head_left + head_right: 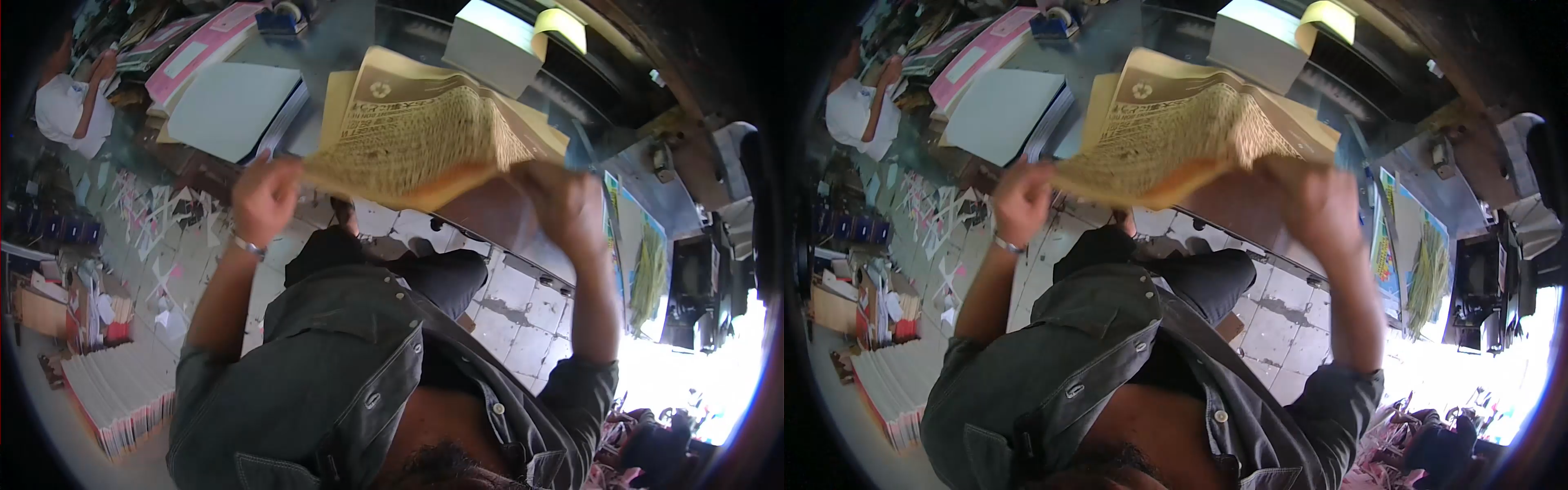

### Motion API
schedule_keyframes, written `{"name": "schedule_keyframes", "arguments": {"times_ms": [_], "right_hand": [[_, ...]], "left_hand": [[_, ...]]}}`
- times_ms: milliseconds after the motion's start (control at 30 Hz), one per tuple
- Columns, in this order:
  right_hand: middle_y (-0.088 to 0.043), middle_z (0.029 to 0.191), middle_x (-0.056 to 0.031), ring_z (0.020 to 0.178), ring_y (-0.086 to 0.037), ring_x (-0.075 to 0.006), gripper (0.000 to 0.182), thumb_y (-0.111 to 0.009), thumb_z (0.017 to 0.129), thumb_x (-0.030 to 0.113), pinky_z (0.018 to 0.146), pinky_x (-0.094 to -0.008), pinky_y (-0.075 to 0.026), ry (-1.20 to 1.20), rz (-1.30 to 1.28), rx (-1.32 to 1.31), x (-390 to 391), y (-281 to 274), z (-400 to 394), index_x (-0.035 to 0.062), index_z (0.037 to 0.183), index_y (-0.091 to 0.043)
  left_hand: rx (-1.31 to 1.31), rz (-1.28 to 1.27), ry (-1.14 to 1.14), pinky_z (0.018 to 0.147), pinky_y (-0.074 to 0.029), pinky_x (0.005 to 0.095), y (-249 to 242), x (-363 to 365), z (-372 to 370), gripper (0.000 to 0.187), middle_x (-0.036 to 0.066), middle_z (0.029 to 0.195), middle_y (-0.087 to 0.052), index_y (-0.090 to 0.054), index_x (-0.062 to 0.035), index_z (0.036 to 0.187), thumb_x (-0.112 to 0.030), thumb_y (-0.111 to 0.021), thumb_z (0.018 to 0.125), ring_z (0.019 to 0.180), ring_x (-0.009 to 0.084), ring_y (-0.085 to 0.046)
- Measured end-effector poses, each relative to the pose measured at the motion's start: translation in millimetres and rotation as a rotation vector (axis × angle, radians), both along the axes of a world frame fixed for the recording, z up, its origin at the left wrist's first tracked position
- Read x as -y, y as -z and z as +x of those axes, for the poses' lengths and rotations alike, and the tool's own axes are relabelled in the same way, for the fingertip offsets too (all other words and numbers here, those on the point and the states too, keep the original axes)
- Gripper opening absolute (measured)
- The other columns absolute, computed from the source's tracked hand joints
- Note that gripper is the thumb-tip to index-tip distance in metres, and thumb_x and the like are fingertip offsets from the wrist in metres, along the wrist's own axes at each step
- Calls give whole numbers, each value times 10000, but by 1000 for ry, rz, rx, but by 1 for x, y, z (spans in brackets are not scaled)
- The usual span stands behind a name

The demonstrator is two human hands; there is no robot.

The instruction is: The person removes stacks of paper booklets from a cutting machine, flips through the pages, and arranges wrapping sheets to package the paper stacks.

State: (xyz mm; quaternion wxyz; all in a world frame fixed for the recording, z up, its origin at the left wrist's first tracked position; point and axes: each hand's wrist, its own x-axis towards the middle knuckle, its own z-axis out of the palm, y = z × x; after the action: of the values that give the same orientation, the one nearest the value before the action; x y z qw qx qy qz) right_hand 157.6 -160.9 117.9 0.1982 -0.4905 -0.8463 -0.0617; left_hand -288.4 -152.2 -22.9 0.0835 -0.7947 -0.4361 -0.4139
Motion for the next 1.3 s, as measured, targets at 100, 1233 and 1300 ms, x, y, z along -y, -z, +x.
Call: {"name": "schedule_keyframes", "arguments": {"times_ms": [100,1233,1300], "right_hand": [[-721,820,-147,726,-705,-347,173,-752,886,240,662,-409,-545,-16,84,-49,-37,-65,10,128,1016,-778],[-791,946,-15,835,-766,-200,135,-688,1005,190,791,-325,-609,1007,1199,624,254,-104,242,133,1035,-806],[-775,921,-59,835,-753,-244,138,-665,1010,148,791,-372,-606,995,1308,579,246,-71,236,86,983,-785]], "left_hand": [[252,-3,-262,816,-577,343,-86,-53,4,289,99,916,-781,-770,-37,1037,-301,-787,921,838,262,-754],[629,-7,-324,1070,-505,423,34,-68,-97,341,206,1392,-622,-609,109,1292,-117,-601,1037,1205,302,-653],[610,-54,-314,1076,-500,428,34,-67,-89,361,206,1406,-614,-597,110,1312,-122,-600,1036,1219,301,-643]]}}
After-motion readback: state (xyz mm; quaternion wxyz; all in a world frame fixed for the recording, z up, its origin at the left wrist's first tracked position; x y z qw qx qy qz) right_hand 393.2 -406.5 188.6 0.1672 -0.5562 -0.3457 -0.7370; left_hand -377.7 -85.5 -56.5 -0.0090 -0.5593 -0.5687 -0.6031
